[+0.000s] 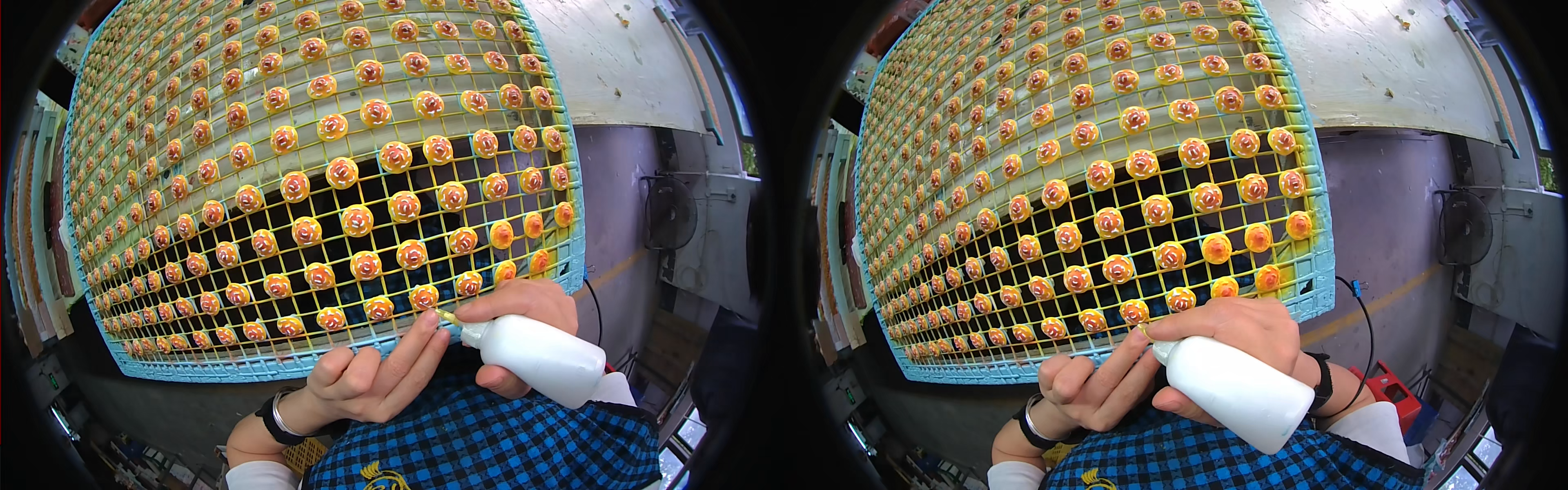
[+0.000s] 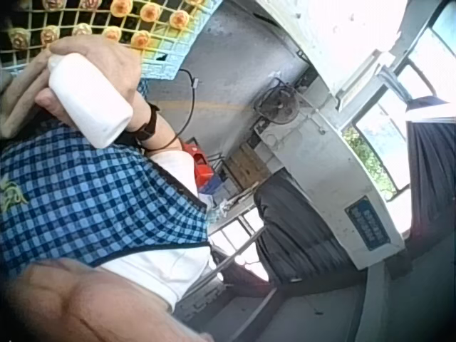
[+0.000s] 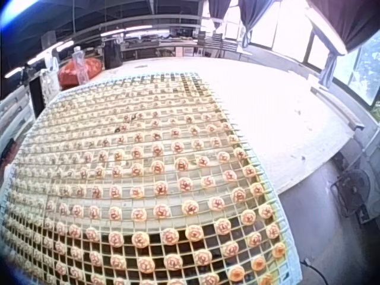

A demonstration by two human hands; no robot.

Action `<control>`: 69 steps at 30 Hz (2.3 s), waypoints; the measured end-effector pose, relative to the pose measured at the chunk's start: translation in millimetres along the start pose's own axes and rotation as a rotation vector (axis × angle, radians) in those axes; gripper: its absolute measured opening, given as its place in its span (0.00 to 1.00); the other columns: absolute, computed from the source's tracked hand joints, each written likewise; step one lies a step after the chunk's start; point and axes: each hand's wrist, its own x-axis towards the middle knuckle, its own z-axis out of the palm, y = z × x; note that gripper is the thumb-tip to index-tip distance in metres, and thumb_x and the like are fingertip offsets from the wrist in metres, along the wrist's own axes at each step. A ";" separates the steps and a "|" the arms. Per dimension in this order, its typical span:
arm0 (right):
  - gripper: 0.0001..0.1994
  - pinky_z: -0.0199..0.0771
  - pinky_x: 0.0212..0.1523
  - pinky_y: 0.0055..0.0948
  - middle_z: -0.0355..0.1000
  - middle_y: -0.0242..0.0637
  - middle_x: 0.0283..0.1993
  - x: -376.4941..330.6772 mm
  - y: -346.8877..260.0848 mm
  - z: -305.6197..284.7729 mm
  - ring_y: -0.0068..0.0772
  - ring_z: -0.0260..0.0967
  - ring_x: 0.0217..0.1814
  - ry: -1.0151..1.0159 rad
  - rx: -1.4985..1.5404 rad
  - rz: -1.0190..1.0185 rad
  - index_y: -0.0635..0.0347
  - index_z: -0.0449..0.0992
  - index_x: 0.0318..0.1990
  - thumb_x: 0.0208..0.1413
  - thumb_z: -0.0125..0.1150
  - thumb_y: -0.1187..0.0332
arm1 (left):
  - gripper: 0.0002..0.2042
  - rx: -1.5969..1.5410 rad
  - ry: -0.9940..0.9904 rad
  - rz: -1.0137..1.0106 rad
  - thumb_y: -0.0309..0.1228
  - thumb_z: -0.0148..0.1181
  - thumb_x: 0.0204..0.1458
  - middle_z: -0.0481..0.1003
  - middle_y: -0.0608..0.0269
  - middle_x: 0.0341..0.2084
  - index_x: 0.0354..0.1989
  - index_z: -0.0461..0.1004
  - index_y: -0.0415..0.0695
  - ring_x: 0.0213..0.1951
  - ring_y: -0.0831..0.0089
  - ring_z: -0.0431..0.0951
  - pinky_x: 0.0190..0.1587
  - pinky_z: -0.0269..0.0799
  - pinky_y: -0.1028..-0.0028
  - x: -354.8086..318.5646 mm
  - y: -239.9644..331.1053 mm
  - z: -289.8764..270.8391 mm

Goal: Applying small drops of yellow adhesive to individual components in a grid using a squeeze bottle.

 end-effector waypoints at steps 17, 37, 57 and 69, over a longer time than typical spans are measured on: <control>0.27 0.63 0.15 0.21 0.70 0.34 0.20 1.6 3.2 1.6 0.28 0.66 0.14 0.006 -0.032 -0.066 0.68 0.73 0.31 0.45 0.60 0.45 | 0.11 -0.004 0.016 -0.004 0.38 0.52 0.48 0.75 0.85 0.41 0.38 0.77 0.58 0.28 0.82 0.51 0.32 0.47 0.81 0.9 0.2 0.9; 0.19 0.68 0.18 0.23 0.72 0.36 0.26 -2.1 -1.1 -9.0 0.32 0.69 0.19 -0.026 -0.003 0.006 0.64 0.73 0.34 0.43 0.65 0.56 | 0.11 -0.005 0.001 0.008 0.37 0.51 0.47 0.75 0.84 0.41 0.38 0.77 0.57 0.28 0.82 0.51 0.32 0.47 0.81 1.1 0.5 0.3; 0.23 0.70 0.25 0.23 0.70 0.34 0.30 -18.8 -4.2 -43.6 0.31 0.71 0.25 0.206 -0.071 0.359 0.59 0.73 0.35 0.43 0.63 0.46 | 0.12 -0.125 -0.027 0.208 0.33 0.46 0.52 0.73 0.72 0.47 0.41 0.76 0.54 0.25 0.82 0.52 0.26 0.48 0.84 50.5 23.5 15.6; 0.17 0.71 0.25 0.21 0.72 0.36 0.29 3.6 1.3 -43.2 0.27 0.71 0.23 0.214 -0.033 0.361 0.62 0.73 0.33 0.45 0.65 0.57 | 0.14 -0.115 -0.032 0.221 0.31 0.46 0.49 0.75 0.68 0.44 0.41 0.76 0.53 0.16 0.86 0.46 0.19 0.42 0.85 53.5 21.7 20.0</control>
